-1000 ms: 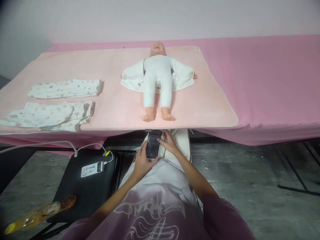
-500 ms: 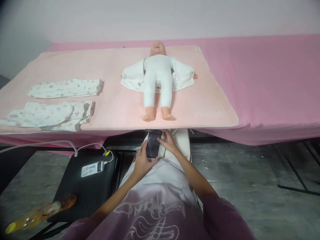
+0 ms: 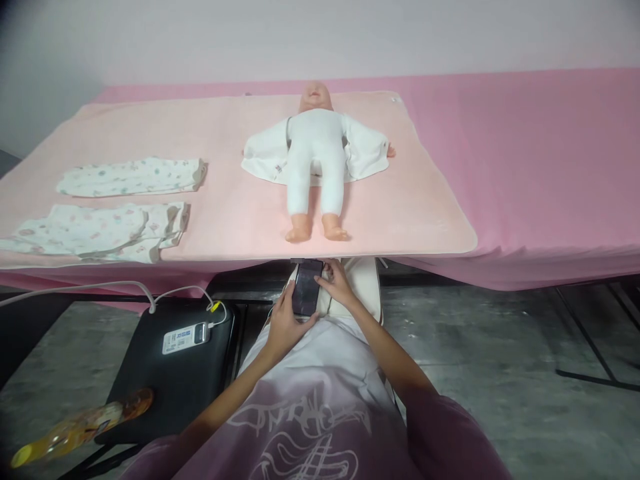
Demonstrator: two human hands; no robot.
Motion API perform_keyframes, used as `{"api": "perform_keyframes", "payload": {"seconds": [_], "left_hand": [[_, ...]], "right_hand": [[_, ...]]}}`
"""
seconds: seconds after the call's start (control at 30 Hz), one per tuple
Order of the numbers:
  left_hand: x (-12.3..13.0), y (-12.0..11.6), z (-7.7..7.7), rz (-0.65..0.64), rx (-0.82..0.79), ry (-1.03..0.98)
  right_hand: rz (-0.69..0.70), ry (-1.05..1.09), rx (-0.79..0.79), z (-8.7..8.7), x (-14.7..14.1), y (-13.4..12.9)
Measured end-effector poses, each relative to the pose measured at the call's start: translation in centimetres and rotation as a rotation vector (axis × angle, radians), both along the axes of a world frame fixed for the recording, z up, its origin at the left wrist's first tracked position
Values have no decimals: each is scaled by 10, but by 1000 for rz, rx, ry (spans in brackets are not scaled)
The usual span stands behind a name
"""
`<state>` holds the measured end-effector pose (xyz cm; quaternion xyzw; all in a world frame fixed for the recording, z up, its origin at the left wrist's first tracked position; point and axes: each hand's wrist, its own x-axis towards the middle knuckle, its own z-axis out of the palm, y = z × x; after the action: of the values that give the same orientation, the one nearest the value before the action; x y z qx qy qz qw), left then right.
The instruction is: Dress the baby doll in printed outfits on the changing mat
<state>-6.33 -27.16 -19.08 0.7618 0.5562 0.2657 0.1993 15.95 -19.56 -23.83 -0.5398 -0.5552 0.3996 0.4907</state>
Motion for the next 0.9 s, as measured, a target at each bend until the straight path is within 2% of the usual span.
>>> {"api": "perform_keyframes", "payload": {"seconds": [0.63,0.9], "left_hand": [[1,0,2,-2,4,-15],[6,9,-3,15,-19,-16]], "right_hand": [[-19,7,-6,-1,-2,2],[8,48,-36,11,0,3]]}}
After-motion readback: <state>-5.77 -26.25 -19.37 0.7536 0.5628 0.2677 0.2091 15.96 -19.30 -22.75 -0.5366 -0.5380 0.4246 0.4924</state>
